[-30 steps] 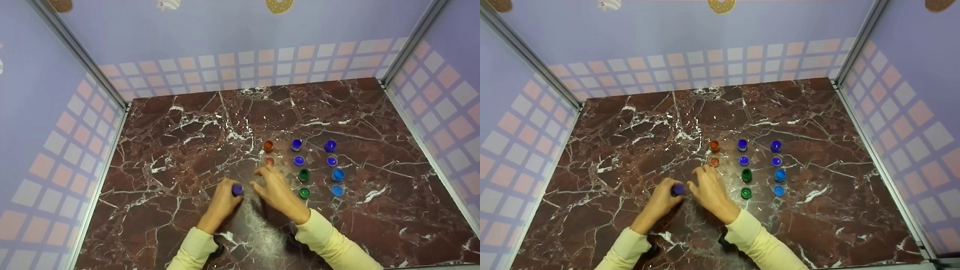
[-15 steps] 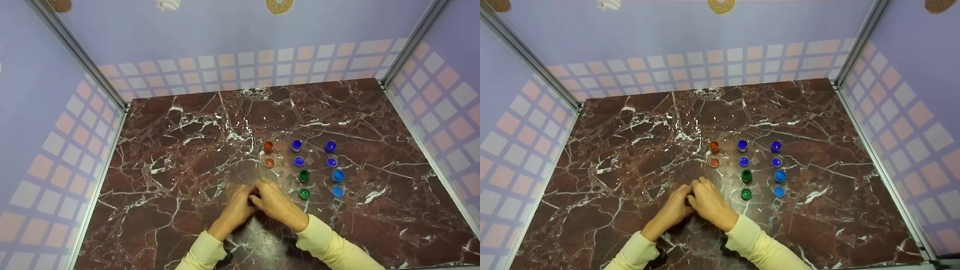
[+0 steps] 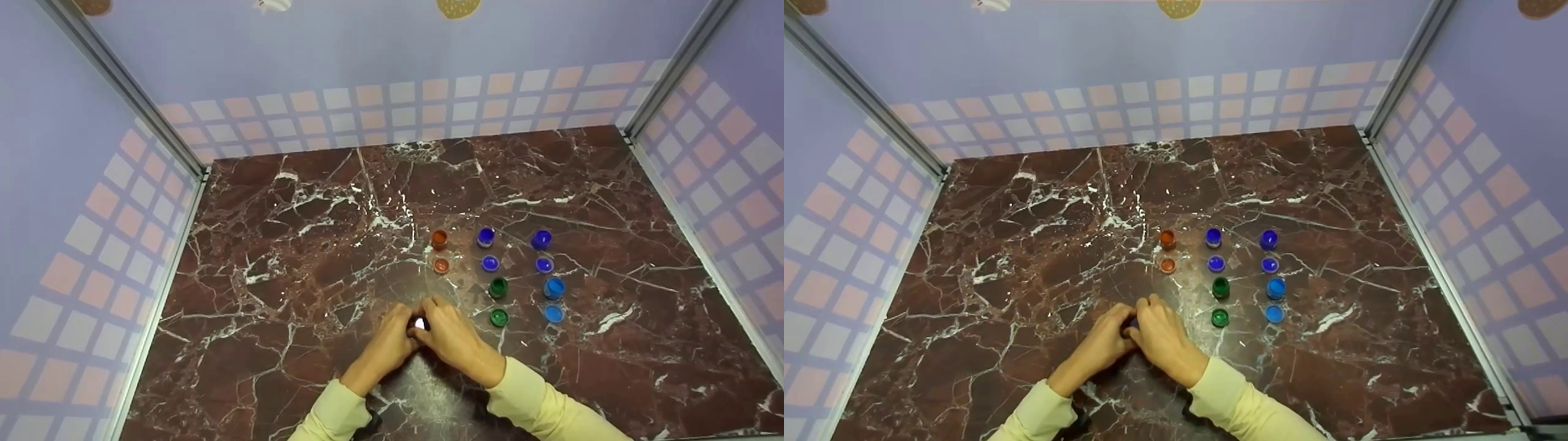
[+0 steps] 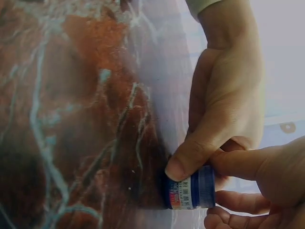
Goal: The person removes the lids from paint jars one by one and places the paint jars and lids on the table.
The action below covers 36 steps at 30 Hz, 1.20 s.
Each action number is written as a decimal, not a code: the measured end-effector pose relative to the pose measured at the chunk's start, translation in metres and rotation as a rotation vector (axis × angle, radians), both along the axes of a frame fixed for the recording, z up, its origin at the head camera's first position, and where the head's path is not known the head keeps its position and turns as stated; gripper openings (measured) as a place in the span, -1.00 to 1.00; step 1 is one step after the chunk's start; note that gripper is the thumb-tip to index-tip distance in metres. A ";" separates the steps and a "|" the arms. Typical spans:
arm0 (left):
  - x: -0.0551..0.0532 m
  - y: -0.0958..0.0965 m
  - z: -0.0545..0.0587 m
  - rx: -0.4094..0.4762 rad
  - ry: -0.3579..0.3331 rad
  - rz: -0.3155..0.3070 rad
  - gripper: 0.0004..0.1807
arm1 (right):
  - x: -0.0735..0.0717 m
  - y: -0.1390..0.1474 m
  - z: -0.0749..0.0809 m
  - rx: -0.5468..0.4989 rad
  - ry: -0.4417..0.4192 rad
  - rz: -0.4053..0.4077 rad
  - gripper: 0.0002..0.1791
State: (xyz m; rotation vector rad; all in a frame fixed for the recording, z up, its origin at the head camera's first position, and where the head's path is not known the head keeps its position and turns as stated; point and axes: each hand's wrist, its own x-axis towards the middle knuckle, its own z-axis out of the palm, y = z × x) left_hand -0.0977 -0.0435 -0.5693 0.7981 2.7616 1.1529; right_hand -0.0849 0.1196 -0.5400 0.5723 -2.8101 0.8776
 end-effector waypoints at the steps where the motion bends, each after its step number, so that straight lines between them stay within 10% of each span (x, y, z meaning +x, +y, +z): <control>1: 0.000 0.000 0.000 -0.001 -0.001 0.001 -0.60 | 0.001 0.000 -0.001 0.010 0.012 -0.004 -0.67; 11: -0.003 0.000 0.001 -0.032 0.029 -0.024 -0.71 | 0.004 0.001 -0.003 0.087 0.095 0.062 -0.70; 26: -0.008 -0.004 0.004 -0.081 -0.008 -0.068 -0.65 | -0.014 0.024 -0.005 0.073 0.170 0.499 -0.67; 31: -0.010 -0.003 0.004 -0.079 -0.013 -0.060 -0.66 | -0.014 0.026 -0.007 0.098 0.270 0.533 -0.66; 36: -0.011 -0.003 0.005 -0.077 -0.034 -0.067 -0.64 | -0.013 0.030 -0.006 -0.059 0.169 0.483 -0.70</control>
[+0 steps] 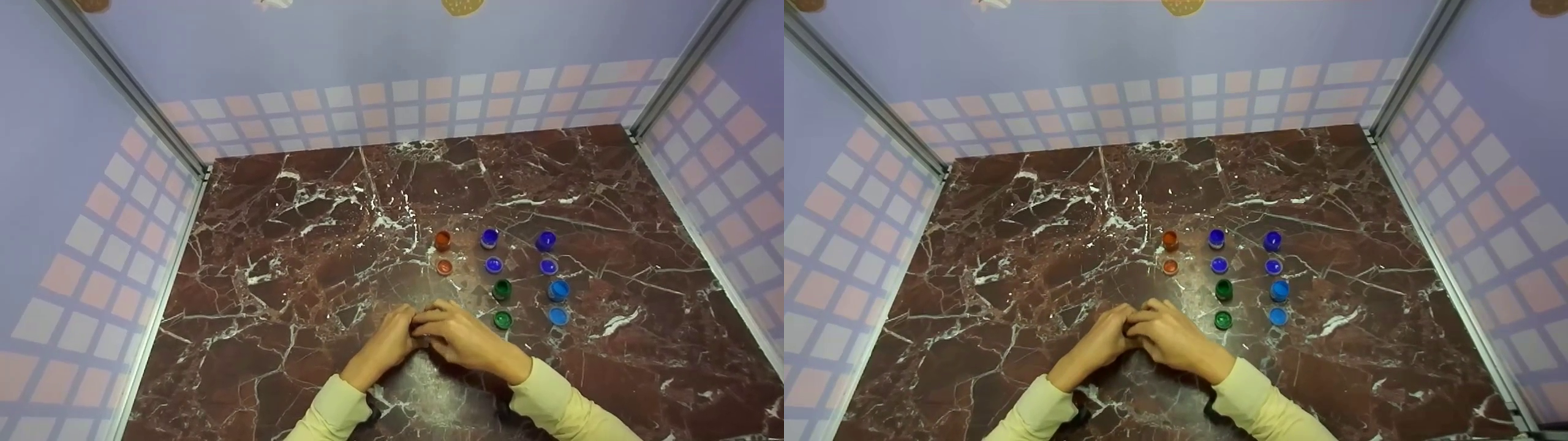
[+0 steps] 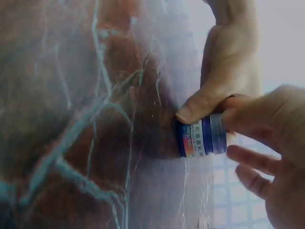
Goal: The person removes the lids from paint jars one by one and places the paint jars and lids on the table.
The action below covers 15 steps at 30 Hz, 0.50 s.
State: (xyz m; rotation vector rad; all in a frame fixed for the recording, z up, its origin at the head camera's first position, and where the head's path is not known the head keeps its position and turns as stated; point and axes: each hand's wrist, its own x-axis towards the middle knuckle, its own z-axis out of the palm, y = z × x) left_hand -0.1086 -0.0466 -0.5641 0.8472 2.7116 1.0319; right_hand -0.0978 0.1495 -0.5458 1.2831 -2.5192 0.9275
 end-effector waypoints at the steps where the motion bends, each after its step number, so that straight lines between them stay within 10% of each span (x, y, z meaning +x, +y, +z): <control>1: 0.000 0.000 0.000 0.001 0.000 -0.002 -0.63 | 0.001 0.000 0.001 -0.030 -0.039 -0.028 -0.71; 5: 0.001 -0.002 0.000 0.022 0.013 -0.001 -0.60 | 0.004 -0.006 0.003 -0.099 -0.122 -0.264 -0.82; 10: 0.001 -0.001 -0.002 0.034 0.030 0.004 -0.60 | 0.011 -0.019 0.003 0.013 -0.018 -0.605 -0.75; 15: 0.001 0.000 -0.002 0.040 0.048 0.003 -0.62 | 0.018 -0.031 0.004 0.153 0.027 -0.688 -0.58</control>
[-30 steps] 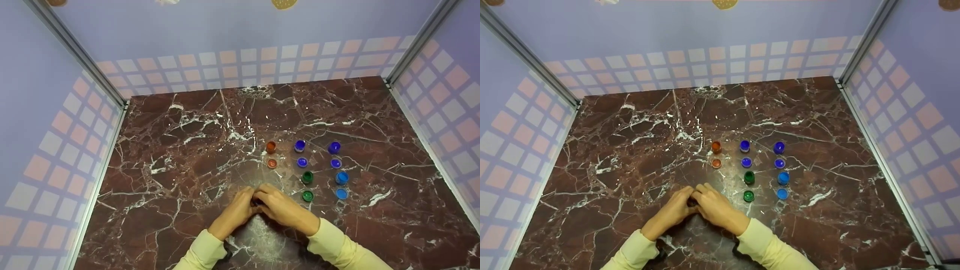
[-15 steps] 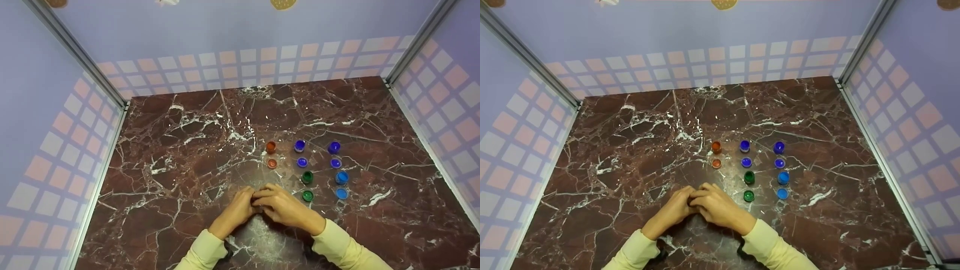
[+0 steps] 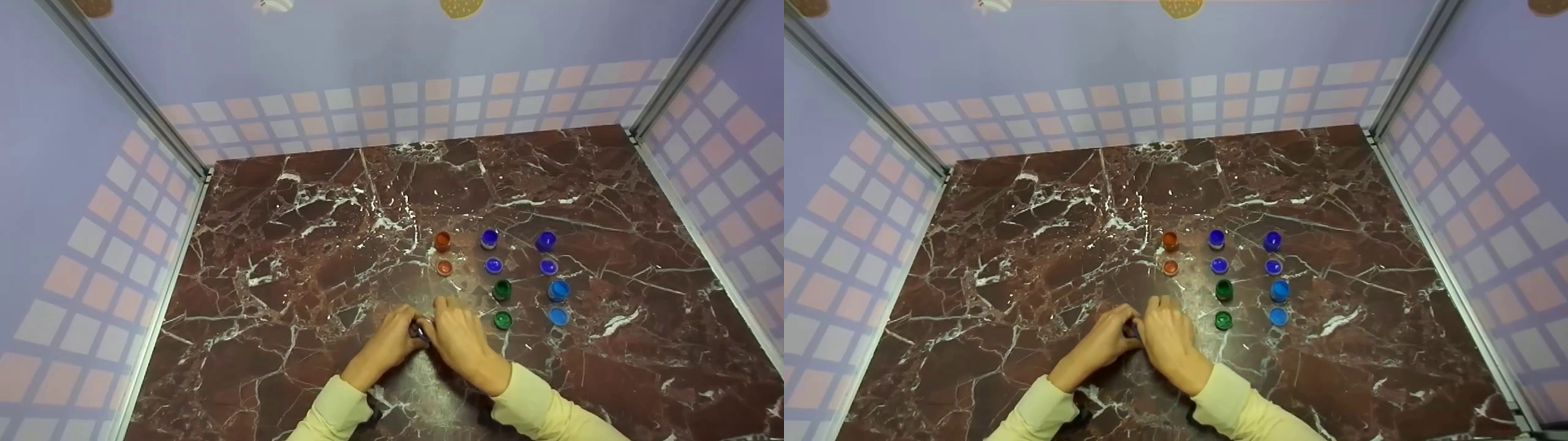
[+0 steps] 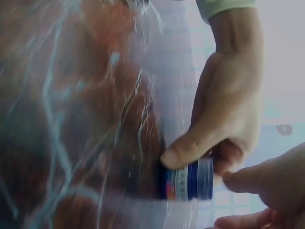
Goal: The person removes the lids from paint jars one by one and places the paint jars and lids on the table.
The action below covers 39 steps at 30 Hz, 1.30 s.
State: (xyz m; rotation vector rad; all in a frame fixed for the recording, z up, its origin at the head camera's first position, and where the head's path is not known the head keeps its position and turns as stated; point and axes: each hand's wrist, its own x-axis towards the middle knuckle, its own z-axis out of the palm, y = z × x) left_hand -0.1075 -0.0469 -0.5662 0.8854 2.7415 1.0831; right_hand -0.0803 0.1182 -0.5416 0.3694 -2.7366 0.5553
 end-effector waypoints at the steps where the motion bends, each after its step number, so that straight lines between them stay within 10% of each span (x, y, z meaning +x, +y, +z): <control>1: 0.000 0.000 0.000 0.004 0.004 -0.001 -0.63 | 0.001 -0.003 0.000 0.021 -0.005 -0.004 -0.57; 19: 0.001 0.001 0.001 0.007 0.029 -0.025 -0.71 | 0.010 -0.014 -0.001 0.058 0.005 0.075 -0.67; 39: -0.005 -0.003 0.003 -0.053 -0.061 -0.037 -0.60 | -0.016 0.025 -0.001 0.102 0.031 0.655 -0.66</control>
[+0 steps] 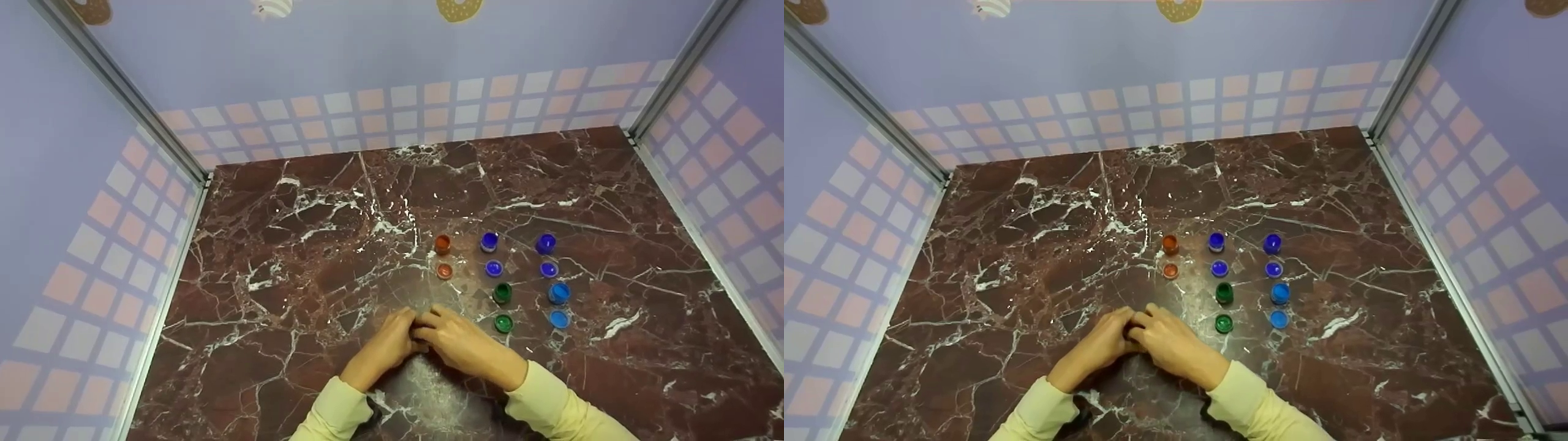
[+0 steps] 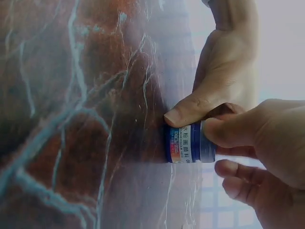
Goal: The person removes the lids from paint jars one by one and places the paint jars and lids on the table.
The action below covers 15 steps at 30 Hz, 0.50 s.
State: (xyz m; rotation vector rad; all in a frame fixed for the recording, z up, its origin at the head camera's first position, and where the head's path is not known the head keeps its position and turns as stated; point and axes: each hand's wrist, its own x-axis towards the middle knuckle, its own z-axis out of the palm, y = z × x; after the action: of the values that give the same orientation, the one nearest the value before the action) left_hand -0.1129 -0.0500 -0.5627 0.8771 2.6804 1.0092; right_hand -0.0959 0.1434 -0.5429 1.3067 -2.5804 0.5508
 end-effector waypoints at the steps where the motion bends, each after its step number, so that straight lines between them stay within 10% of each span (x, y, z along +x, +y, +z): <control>1: 0.000 0.000 0.000 0.005 0.003 0.000 -0.61 | 0.000 0.001 0.000 0.001 -0.002 0.014 -0.64; 15: -0.001 0.000 0.000 0.027 -0.003 -0.010 -0.59 | -0.005 0.011 0.002 -0.266 -0.197 0.012 -0.74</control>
State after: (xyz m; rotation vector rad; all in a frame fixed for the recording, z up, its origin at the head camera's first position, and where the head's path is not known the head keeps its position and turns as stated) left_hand -0.1140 -0.0500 -0.5629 0.8926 2.6626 1.0462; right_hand -0.1014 0.1549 -0.5413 1.2325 -2.5369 1.0327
